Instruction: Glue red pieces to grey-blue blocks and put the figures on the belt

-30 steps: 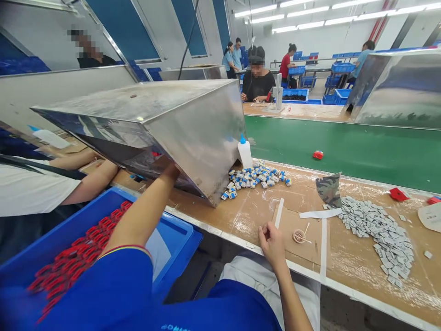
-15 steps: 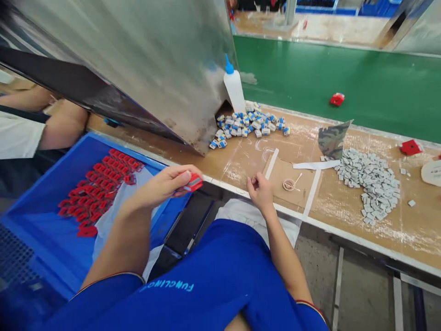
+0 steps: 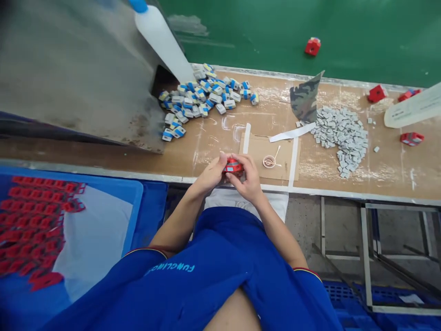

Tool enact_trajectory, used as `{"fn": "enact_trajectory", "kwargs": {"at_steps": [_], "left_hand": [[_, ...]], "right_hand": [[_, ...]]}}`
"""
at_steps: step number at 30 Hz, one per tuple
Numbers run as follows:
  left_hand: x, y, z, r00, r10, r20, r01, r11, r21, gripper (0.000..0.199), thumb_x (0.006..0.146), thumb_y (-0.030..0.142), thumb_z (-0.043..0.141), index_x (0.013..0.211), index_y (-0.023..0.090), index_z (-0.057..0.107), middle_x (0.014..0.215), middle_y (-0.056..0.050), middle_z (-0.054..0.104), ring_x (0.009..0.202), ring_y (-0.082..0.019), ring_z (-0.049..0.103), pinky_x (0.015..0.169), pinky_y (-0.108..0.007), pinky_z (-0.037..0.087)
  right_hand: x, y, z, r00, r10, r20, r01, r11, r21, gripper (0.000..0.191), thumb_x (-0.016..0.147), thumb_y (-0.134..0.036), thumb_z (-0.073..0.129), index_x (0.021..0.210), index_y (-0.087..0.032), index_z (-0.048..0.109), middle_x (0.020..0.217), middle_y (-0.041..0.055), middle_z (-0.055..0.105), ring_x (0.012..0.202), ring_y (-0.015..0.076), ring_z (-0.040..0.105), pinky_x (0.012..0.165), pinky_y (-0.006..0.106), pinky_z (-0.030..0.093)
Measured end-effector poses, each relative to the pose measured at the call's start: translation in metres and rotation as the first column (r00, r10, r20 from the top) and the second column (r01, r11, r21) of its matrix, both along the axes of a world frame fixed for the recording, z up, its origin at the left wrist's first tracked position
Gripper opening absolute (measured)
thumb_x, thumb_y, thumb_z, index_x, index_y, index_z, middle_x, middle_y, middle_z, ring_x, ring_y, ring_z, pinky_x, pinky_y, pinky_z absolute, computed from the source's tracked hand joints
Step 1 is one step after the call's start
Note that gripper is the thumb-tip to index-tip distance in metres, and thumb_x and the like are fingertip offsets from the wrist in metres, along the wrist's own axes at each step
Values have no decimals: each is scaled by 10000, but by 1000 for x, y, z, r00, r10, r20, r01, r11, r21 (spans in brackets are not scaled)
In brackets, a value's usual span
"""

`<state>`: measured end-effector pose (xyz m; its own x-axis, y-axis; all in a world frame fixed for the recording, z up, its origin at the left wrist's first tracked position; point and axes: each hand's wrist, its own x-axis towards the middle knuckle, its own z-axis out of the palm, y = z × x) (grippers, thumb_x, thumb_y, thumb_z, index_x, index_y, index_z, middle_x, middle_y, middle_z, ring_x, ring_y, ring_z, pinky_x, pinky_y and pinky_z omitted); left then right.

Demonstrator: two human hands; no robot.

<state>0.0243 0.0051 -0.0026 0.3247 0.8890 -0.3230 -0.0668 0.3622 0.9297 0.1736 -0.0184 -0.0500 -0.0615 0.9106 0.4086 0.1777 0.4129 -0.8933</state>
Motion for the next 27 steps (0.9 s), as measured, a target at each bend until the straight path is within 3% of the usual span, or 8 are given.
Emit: {"fn": "enact_trajectory", "kwargs": {"at_steps": [5, 7, 11, 14, 17, 21, 24, 27], "left_hand": [[-5, -2, 0, 982, -186, 36, 181, 976, 121, 793, 894, 951, 444, 1128, 215, 631, 817, -27, 677, 636, -149, 633, 579, -266, 555], [-6, -7, 2, 980, -195, -33, 197, 955, 221, 755, 910, 886, 553, 1239, 210, 621, 957, -65, 736, 763, -175, 713, 668, -279, 602], [7, -26, 0, 977, 32, -211, 70, 884, 461, 761, 822, 677, 864, 1349, 201, 592, 1201, -103, 754, 1019, -225, 781, 871, -318, 652], [19, -37, -8, 961, 143, -236, 4, 848, 529, 695, 837, 592, 890, 1332, 201, 598, 1196, -90, 771, 996, -206, 800, 896, -318, 666], [23, -37, -17, 970, 154, -189, -51, 887, 458, 612, 875, 533, 876, 1292, 199, 577, 1129, -80, 802, 913, -183, 820, 809, -279, 676], [20, -28, -26, 975, 134, -175, -48, 905, 423, 589, 858, 485, 904, 1268, 192, 599, 1202, -118, 807, 943, -193, 823, 843, -294, 679], [23, -22, -32, 965, 135, -227, -3, 865, 502, 560, 882, 454, 887, 1313, 191, 645, 1262, -126, 777, 1035, -214, 805, 927, -341, 675], [29, -18, -37, 953, 151, -264, 45, 789, 613, 520, 894, 433, 878, 1315, 196, 684, 1271, -123, 739, 1127, -239, 771, 912, -342, 679]], "right_hand": [[13, -11, 12, 990, -109, 88, 101, 990, 95, 259, 979, -333, 743, 1216, -277, 656, 1142, 85, 726, 1065, 250, 725, 808, 383, 626], [14, -17, 15, 976, -190, 106, 176, 975, 134, 240, 981, -320, 734, 1200, -277, 642, 1135, 84, 734, 1055, 250, 733, 806, 390, 630], [9, -24, 17, 924, -362, 121, 331, 917, 221, 206, 994, -322, 717, 1172, -281, 623, 1111, 70, 713, 1010, 234, 727, 801, 388, 641], [3, -27, 19, 892, -429, 141, 390, 889, 238, 201, 985, -240, 707, 1165, -278, 626, 1093, 55, 685, 991, 212, 721, 770, 346, 644], [7, -35, 22, 892, -390, 229, 349, 916, 198, 292, 1003, -147, 616, 1268, -268, 627, 1154, 80, 703, 1022, 204, 733, 785, 328, 660], [35, -51, 24, 901, -358, 246, 331, 932, 144, 377, 988, -136, 695, 1332, -278, 634, 1022, 14, 725, 687, 109, 646, 613, 227, 586], [62, -53, 23, 862, -488, 139, 485, 873, 57, 373, 980, -180, 740, 1324, -298, 656, 946, -26, 700, 625, 88, 598, 578, 211, 544], [83, -41, 23, 871, -467, 151, 482, 873, -80, 409, 990, -244, 738, 1389, -288, 661, 995, 0, 725, 671, 104, 635, 622, 241, 575]]}}
